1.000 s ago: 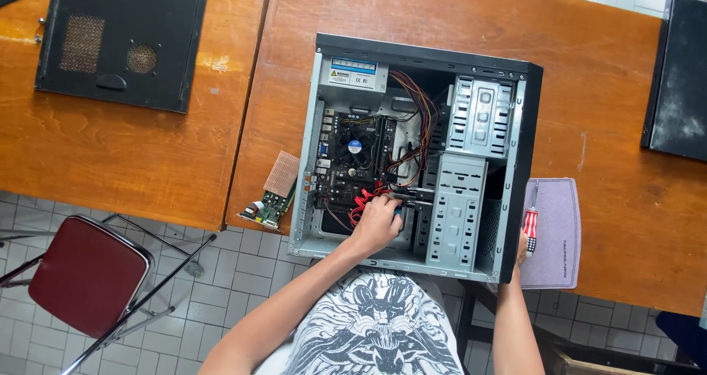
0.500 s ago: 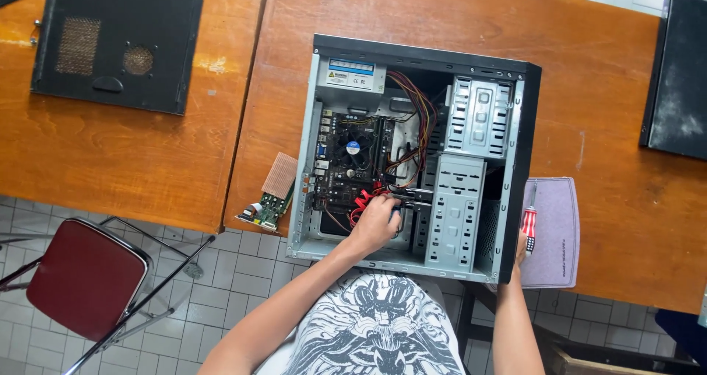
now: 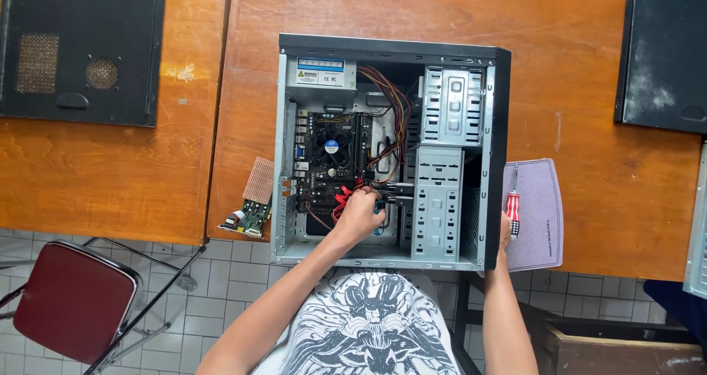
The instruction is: Managing internal cables and inspecting hardware components like RAM and a graphics card inside a PC case.
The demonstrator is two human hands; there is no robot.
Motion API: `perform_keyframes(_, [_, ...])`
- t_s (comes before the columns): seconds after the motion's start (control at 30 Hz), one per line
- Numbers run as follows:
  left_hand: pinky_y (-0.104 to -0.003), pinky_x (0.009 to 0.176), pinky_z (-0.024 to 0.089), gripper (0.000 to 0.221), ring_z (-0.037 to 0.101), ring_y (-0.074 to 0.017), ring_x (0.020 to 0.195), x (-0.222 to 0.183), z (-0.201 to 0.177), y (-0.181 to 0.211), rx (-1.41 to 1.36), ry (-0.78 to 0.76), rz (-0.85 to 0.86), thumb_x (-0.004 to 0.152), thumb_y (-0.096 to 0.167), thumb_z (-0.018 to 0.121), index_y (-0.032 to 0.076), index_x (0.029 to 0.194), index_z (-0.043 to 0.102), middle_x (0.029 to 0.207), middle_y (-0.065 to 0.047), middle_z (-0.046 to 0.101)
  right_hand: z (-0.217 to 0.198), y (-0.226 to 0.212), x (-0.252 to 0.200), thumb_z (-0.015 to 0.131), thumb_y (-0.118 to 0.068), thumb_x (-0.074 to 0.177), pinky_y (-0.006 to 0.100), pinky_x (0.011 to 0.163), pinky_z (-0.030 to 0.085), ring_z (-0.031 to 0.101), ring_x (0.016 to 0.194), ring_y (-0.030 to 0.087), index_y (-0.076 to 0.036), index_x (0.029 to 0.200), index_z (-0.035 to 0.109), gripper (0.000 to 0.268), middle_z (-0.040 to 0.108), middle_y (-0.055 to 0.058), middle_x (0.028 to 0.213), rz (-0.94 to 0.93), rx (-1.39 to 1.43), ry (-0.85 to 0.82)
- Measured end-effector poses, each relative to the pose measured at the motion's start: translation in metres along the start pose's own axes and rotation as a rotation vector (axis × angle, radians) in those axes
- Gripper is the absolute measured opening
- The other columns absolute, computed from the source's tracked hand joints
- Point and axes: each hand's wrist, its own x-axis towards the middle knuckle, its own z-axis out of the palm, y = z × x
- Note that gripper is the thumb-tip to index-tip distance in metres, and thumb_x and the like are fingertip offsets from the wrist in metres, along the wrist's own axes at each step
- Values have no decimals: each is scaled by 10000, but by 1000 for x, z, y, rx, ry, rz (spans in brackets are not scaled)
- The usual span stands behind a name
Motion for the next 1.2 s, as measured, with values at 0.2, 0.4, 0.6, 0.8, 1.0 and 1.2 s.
perform_keyframes(0.2, [-494,872,582,338,687,-370,1035,3,-18,21,2,-56,-161,884,287,671,67,1137,717,1119,-120,661,6,0,5,403,-201,1000,496,1010,478,599,1200,387,-114,1172,549,242,654,171,1174,-1,11,5])
perform_keyframes(0.4, [-531,909,571,292,675,-474,1086,1,-34,13,-153,-110,-55,967,187,573,17,1134,742,1162,-215,696,11,-9,12,407,-196,998,496,1004,482,603,1192,389,-111,1167,551,238,654,173,1167,-7,29,13])
perform_keyframes(0.6, [-510,902,583,213,704,-418,1053,2,-23,-4,-167,-49,-16,946,109,635,37,1108,753,1103,-183,720,10,-14,14,410,-191,996,497,997,486,607,1185,391,-108,1163,552,233,655,174,1159,-24,34,11])
perform_keyframes(0.8, [-479,879,603,191,733,-375,1005,18,13,-32,-96,-31,-51,957,118,625,83,1104,742,1105,-116,707,-2,-8,9,414,-185,995,497,990,490,611,1177,393,-105,1158,553,229,655,176,1152,-28,38,16])
perform_keyframes(1.0, [-480,846,611,225,739,-390,945,15,8,-19,-102,10,-32,958,51,548,88,1045,752,1032,-108,707,-3,-3,7,418,-180,993,497,984,493,615,1170,395,-102,1154,554,225,656,178,1145,-34,40,14])
perform_keyframes(1.2, [-479,814,620,229,746,-386,902,14,7,-21,-55,26,14,962,31,541,98,1046,743,1012,-102,695,0,1,2,422,-175,992,497,977,497,619,1162,397,-99,1149,556,220,657,180,1137,-41,39,11])
